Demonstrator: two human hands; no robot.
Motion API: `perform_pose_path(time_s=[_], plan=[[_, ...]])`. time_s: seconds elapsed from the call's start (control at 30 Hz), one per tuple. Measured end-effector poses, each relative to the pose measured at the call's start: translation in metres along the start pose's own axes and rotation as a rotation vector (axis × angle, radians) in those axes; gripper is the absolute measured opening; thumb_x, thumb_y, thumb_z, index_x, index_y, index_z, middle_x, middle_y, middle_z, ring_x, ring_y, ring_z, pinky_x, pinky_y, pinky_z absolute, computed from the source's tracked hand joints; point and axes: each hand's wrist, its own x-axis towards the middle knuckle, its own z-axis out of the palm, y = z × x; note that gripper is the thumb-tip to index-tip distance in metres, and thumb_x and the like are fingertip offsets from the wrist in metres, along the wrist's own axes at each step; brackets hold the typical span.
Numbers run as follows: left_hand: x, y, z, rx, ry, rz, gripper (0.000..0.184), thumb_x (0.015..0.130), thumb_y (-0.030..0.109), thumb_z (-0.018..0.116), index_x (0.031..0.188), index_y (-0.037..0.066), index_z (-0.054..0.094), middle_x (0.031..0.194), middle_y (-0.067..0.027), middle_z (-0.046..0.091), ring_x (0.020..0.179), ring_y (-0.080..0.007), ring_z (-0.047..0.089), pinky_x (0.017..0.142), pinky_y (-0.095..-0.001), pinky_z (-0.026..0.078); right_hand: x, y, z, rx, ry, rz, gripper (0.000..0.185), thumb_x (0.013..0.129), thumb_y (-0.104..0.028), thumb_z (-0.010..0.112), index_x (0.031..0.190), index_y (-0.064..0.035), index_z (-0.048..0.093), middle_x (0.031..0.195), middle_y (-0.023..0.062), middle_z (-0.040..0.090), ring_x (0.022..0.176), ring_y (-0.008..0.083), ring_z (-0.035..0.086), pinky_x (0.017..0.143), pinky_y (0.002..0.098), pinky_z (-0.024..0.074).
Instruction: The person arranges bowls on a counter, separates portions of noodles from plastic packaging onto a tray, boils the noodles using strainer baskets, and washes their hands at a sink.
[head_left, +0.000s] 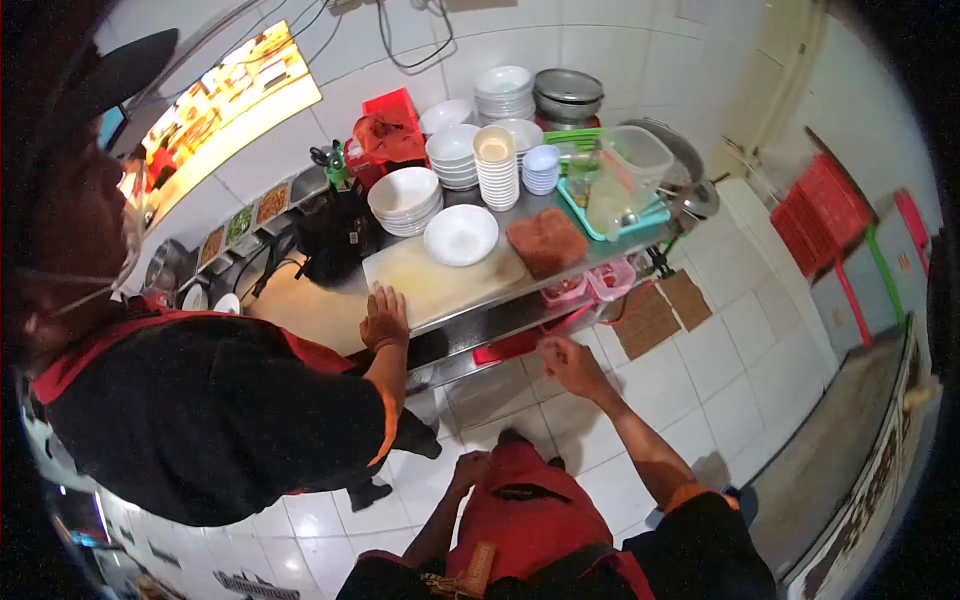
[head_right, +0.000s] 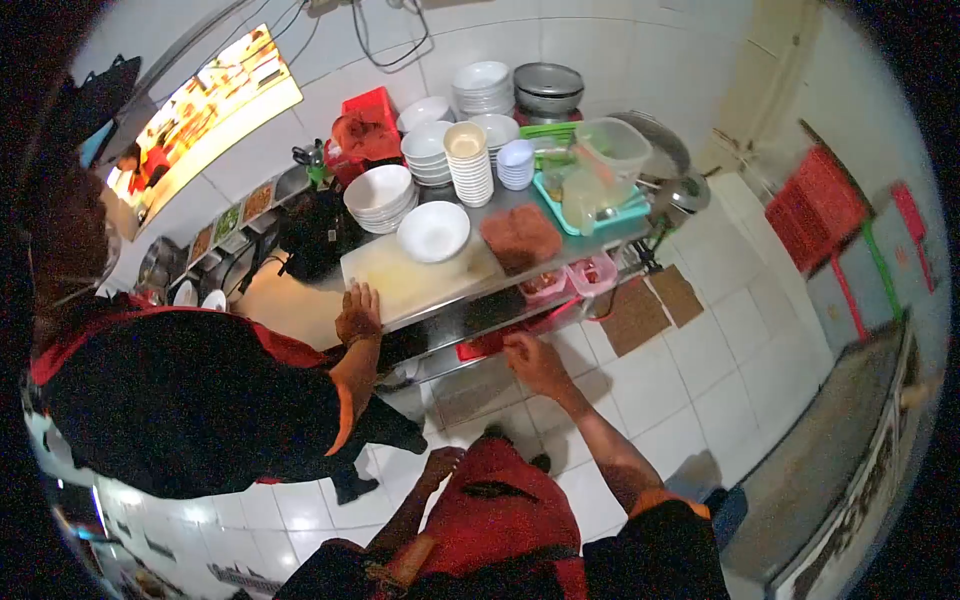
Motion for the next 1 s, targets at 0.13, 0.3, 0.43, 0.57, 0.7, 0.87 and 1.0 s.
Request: perform_pose_path(time_s=[0.13, 0.3, 0.43, 0.57, 0.7, 0.87, 1.0], plan=[[0.016, 0.112, 0.033, 0.02, 0.151, 0.168, 0.032, 0.088, 0.029, 0.056, 0.082, -0.001, 0.065, 0.069, -0.0048, 0.063, 0.064, -0.0112, 0.056, 0.058, -0.0264, 0.044, 0.111, 0.005, 0.013, 0.079, -0.145, 0.086, 0.035, 0.086, -0.026, 0.056, 0.108, 0.0017, 0.052, 0.072, 0.011, 0.063, 0.066, 0.0185, 0.063, 0.064, 0.0349, 0.0489], [0.081, 0.249, 0.034, -0.186, 0.496, 0.59, 0.037, 0.09, 0.033, 0.053, 0.076, 0.0, 0.06, 0.066, -0.0018, 0.056, 0.061, -0.0084, 0.049, 0.056, -0.0234, 0.039, 0.212, 0.021, 0.031, 0.221, -0.148, 0.282, 0.054, 0.09, -0.036, 0.05, 0.126, 0.001, 0.035, 0.076, 0.0123, 0.062, 0.06, 0.0184, 0.062, 0.054, 0.0327, 0.0499], [0.135, 0.356, -0.005, -0.394, 0.802, 0.687, 0.026, 0.092, 0.024, 0.05, 0.102, 0.0, 0.055, 0.084, -0.0052, 0.059, 0.075, -0.0107, 0.055, 0.059, -0.0231, 0.044, 0.266, 0.042, 0.045, 0.424, -0.323, 0.439, 0.049, 0.091, -0.037, 0.049, 0.124, -0.0072, 0.03, 0.075, 0.0119, 0.059, 0.05, 0.0186, 0.058, 0.044, 0.031, 0.05], [0.171, 0.425, -0.037, -0.567, 0.907, 0.628, 0.035, 0.092, 0.023, 0.051, 0.116, -0.002, 0.05, 0.098, -0.0092, 0.057, 0.084, -0.0162, 0.057, 0.068, -0.0268, 0.05, 0.292, 0.061, 0.066, 0.484, -0.346, 0.541, 0.05, 0.091, -0.022, 0.045, 0.13, -0.0069, 0.017, 0.089, 0.0201, 0.058, 0.059, 0.0273, 0.064, 0.048, 0.037, 0.0555], [0.188, 0.445, -0.058, -0.516, 1.035, 0.629, 0.038, 0.091, 0.021, 0.052, 0.121, -0.002, 0.046, 0.114, -0.0114, 0.05, 0.093, -0.0183, 0.055, 0.074, -0.0293, 0.05, 0.29, 0.089, 0.041, 0.427, -0.269, 0.478, 0.044, 0.086, -0.009, 0.041, 0.127, 0.0001, 0.026, 0.097, 0.0232, 0.055, 0.061, 0.0301, 0.064, 0.049, 0.0376, 0.0551], [0.189, 0.457, -0.097, -0.485, 1.069, 0.415, 0.051, 0.091, 0.026, 0.052, 0.132, 0.004, 0.033, 0.123, -0.0086, 0.045, 0.107, -0.0179, 0.047, 0.084, -0.0365, 0.046, 0.248, 0.065, -0.051, 0.106, -0.188, 0.296, 0.036, 0.087, -0.012, 0.042, 0.12, 0.0043, 0.041, 0.11, 0.0201, 0.053, 0.104, 0.0302, 0.051, 0.09, 0.0397, 0.0391], [0.205, 0.484, -0.117, -0.406, 1.003, 0.239, 0.045, 0.091, 0.026, 0.051, 0.127, 0.003, 0.039, 0.121, -0.0087, 0.045, 0.097, -0.0161, 0.05, 0.075, -0.0334, 0.047, 0.242, 0.065, -0.082, 0.194, -0.148, 0.321, 0.036, 0.088, -0.013, 0.042, 0.121, 0.0036, 0.042, 0.115, 0.0185, 0.051, 0.108, 0.028, 0.048, 0.094, 0.0377, 0.0348]])
